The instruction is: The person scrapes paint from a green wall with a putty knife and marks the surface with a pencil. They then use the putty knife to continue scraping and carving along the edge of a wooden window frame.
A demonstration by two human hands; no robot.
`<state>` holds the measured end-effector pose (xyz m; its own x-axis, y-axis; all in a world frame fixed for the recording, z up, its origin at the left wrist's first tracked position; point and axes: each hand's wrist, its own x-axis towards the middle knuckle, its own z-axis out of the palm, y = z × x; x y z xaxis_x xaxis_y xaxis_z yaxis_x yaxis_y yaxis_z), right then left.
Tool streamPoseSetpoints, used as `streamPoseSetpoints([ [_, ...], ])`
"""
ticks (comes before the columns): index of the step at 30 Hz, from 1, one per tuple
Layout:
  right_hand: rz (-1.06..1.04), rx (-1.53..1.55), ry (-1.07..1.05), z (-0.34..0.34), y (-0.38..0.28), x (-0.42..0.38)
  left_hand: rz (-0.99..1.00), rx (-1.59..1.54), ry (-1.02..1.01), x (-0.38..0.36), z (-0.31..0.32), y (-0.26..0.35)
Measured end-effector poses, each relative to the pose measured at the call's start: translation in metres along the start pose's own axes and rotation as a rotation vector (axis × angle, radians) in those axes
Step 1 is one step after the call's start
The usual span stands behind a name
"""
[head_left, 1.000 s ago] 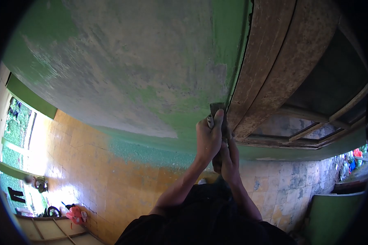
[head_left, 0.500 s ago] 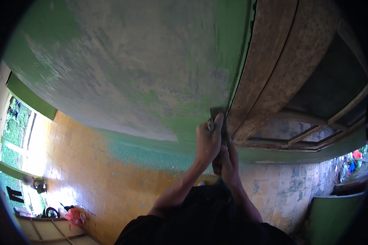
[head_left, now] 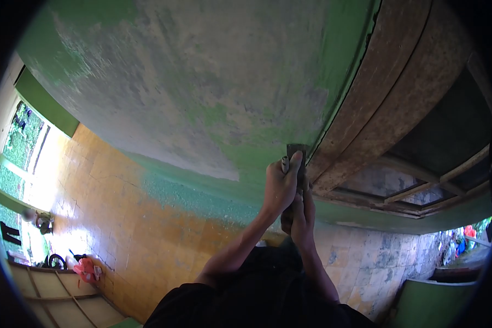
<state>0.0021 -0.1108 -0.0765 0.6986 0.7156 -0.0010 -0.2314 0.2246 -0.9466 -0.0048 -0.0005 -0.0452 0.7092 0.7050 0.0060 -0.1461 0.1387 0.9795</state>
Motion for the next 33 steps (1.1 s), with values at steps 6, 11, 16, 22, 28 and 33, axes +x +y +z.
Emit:
streamPoseSetpoints([
  [6, 0.057, -0.046, -0.011, -0.008, 0.003, -0.003, -0.015, -0.009, 0.053, -0.003, 0.004, -0.008],
  [11, 0.055, -0.050, -0.006, -0.005, 0.004, -0.002, -0.015, 0.020, 0.012, -0.003, -0.001, -0.011],
  [16, -0.009, -0.030, -0.005, -0.012, 0.014, 0.002, 0.021, -0.123, -0.085, -0.003, -0.005, -0.024],
  [22, -0.089, -0.067, -0.085, -0.008, 0.001, 0.016, 0.044, -0.217, -0.187, 0.007, -0.007, -0.009],
  [28, -0.176, -0.131, 0.045, -0.002, 0.015, 0.011, 0.017, -0.197, -0.113, 0.001, 0.001, -0.005],
  [33, -0.115, 0.010, -0.045, -0.002, -0.004, 0.018, 0.024, -0.132, -0.124, 0.006, 0.004, 0.016],
])
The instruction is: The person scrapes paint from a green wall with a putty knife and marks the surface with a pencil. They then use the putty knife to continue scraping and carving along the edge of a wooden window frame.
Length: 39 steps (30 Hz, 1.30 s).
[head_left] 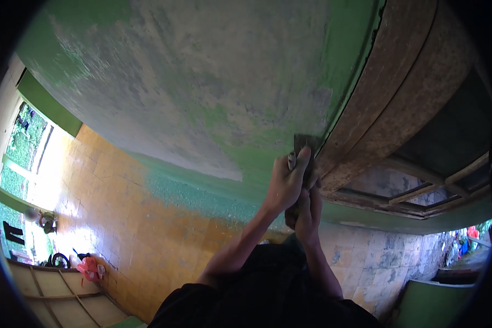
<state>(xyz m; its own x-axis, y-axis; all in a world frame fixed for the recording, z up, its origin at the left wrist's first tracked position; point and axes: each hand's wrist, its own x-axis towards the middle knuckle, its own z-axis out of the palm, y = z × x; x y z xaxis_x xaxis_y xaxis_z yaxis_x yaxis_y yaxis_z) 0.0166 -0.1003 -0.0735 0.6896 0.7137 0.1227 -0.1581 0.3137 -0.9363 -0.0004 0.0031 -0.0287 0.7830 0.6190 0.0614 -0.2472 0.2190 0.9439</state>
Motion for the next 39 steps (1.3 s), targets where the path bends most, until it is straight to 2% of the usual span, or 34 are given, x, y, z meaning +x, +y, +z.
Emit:
streamPoseSetpoints([
  [2, -0.022, -0.056, 0.082, 0.002, 0.019, -0.013, -0.013, -0.002, -0.017, -0.003, -0.007, -0.013],
  [4, -0.040, -0.110, 0.079, 0.005, 0.008, -0.011, -0.015, -0.026, -0.041, -0.004, -0.007, -0.018],
  [7, 0.047, 0.007, 0.036, 0.004, -0.002, -0.009, 0.014, 0.002, -0.031, 0.002, 0.001, 0.006],
  [9, 0.064, 0.059, 0.015, 0.000, -0.001, -0.005, 0.010, -0.002, -0.028, -0.001, -0.001, -0.004],
  [14, -0.039, -0.072, 0.090, 0.000, 0.013, -0.010, -0.042, 0.047, 0.004, -0.003, -0.004, -0.016],
  [16, -0.021, -0.028, 0.068, 0.001, 0.005, -0.007, 0.010, 0.036, 0.012, 0.002, 0.005, 0.004],
  [19, 0.010, -0.006, 0.020, -0.003, 0.001, -0.002, 0.056, 0.032, -0.015, 0.002, 0.002, -0.004],
  [21, 0.016, -0.081, 0.078, -0.006, 0.022, -0.013, 0.018, 0.018, 0.013, -0.002, -0.005, -0.033],
  [23, 0.097, -0.032, 0.080, -0.006, 0.018, -0.017, -0.016, 0.014, 0.022, -0.009, -0.005, -0.041],
  [28, 0.107, 0.031, 0.059, -0.008, 0.017, -0.021, -0.022, 0.008, 0.007, -0.008, -0.002, -0.022],
  [35, 0.093, 0.000, 0.080, -0.011, 0.022, -0.014, -0.028, 0.003, 0.005, -0.007, -0.003, -0.040],
  [39, 0.156, 0.002, 0.074, -0.014, 0.020, -0.021, -0.029, -0.001, 0.019, -0.010, -0.002, -0.038],
])
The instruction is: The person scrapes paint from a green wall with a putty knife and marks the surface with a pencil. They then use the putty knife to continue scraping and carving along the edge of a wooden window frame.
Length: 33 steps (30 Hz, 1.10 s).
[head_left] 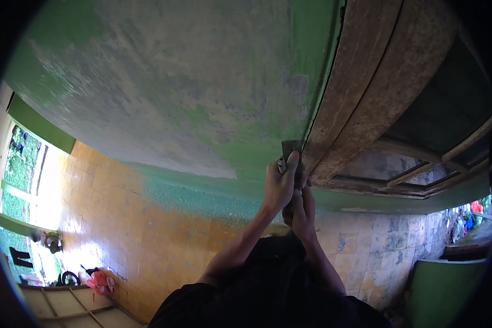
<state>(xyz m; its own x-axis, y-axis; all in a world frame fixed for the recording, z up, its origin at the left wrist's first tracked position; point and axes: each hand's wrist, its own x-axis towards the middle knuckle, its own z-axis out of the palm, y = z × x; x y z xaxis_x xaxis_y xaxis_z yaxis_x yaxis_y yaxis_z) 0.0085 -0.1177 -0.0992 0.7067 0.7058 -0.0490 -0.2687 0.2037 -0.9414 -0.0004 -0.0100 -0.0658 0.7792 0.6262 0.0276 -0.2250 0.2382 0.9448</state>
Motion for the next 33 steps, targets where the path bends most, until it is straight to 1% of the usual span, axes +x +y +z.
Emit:
streamPoseSetpoints([
  [1, -0.038, -0.006, -0.004, 0.000, -0.001, 0.002, -0.009, 0.001, 0.006, 0.001, 0.001, 0.001],
  [3, -0.115, -0.020, -0.015, 0.002, -0.005, 0.007, 0.034, 0.000, -0.002, 0.006, 0.007, 0.011],
  [4, -0.107, -0.001, -0.033, 0.002, -0.011, 0.014, 0.052, 0.000, -0.001, 0.008, 0.009, 0.017],
  [6, -0.053, 0.036, -0.057, 0.002, -0.025, 0.014, 0.019, 0.023, -0.003, 0.003, 0.012, 0.027],
  [7, -0.067, 0.013, -0.047, 0.000, -0.020, 0.015, 0.028, 0.035, -0.013, 0.009, 0.013, 0.033],
  [8, -0.081, -0.006, -0.035, -0.002, -0.010, 0.013, 0.022, 0.043, -0.005, 0.010, 0.009, 0.022],
  [9, -0.083, -0.025, -0.015, -0.003, -0.002, 0.007, 0.001, 0.049, 0.005, 0.002, 0.002, -0.003],
  [11, -0.092, -0.040, -0.026, -0.004, -0.005, 0.010, 0.015, 0.022, 0.008, 0.007, 0.003, -0.009],
  [13, -0.066, -0.015, -0.054, -0.005, -0.011, 0.007, 0.036, -0.039, 0.014, 0.006, 0.012, 0.014],
  [15, -0.041, 0.056, -0.102, -0.006, -0.021, 0.015, 0.047, -0.023, 0.008, 0.006, 0.016, 0.027],
  [16, -0.090, 0.021, -0.070, -0.004, -0.019, 0.015, 0.063, -0.015, 0.000, 0.009, 0.017, 0.031],
  [17, -0.138, -0.015, -0.040, 0.001, -0.014, 0.013, 0.044, -0.004, 0.012, 0.009, 0.015, 0.026],
  [19, -0.137, -0.017, -0.015, 0.004, -0.011, 0.011, -0.003, 0.019, 0.039, 0.004, 0.009, 0.014],
  [21, -0.042, 0.047, -0.028, 0.003, -0.013, 0.007, 0.020, 0.015, 0.021, 0.006, 0.009, 0.016],
  [24, -0.013, 0.148, -0.098, 0.003, -0.023, 0.008, 0.002, 0.026, 0.026, 0.004, 0.013, 0.029],
  [25, -0.023, 0.106, -0.067, 0.003, -0.017, 0.007, 0.001, 0.034, 0.025, 0.006, 0.014, 0.032],
  [27, -0.046, 0.025, -0.005, 0.002, 0.000, 0.003, -0.029, 0.071, 0.046, 0.000, 0.007, 0.015],
  [29, -0.094, -0.019, -0.009, 0.003, -0.003, 0.006, -0.022, 0.067, 0.045, 0.003, 0.004, 0.005],
  [30, -0.113, -0.041, -0.012, 0.004, -0.005, 0.005, -0.006, 0.047, 0.040, 0.006, 0.008, 0.016],
  [33, -0.067, 0.076, -0.089, 0.005, -0.024, 0.013, -0.004, 0.049, 0.041, 0.005, 0.015, 0.033],
])
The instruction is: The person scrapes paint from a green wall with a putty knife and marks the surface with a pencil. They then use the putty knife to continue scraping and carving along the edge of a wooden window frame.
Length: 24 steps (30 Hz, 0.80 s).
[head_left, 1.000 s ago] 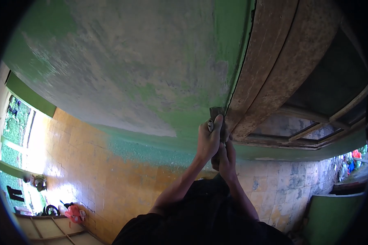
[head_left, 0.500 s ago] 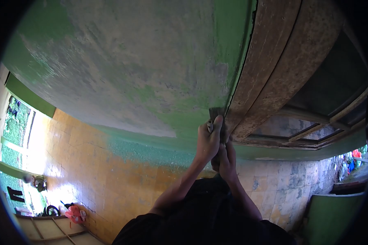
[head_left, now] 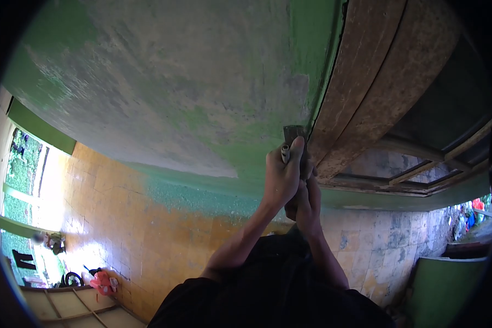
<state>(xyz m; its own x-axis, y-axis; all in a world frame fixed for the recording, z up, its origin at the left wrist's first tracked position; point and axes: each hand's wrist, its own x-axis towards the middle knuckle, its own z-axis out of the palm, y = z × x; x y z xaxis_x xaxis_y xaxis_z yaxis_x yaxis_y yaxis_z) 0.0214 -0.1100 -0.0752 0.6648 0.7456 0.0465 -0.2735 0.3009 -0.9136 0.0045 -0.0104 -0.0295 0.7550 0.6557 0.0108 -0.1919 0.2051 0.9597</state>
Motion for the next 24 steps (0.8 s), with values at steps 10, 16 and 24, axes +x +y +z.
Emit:
streamPoseSetpoints([
  [10, -0.015, -0.094, 0.026, 0.010, 0.005, -0.004, 0.046, -0.031, -0.011, 0.006, -0.008, 0.004],
  [16, -0.043, -0.100, 0.037, 0.015, 0.001, -0.001, 0.082, 0.039, 0.002, 0.007, -0.011, 0.006],
  [24, 0.049, -0.039, 0.038, 0.013, 0.008, -0.010, -0.001, 0.061, 0.038, -0.001, -0.012, -0.002],
])
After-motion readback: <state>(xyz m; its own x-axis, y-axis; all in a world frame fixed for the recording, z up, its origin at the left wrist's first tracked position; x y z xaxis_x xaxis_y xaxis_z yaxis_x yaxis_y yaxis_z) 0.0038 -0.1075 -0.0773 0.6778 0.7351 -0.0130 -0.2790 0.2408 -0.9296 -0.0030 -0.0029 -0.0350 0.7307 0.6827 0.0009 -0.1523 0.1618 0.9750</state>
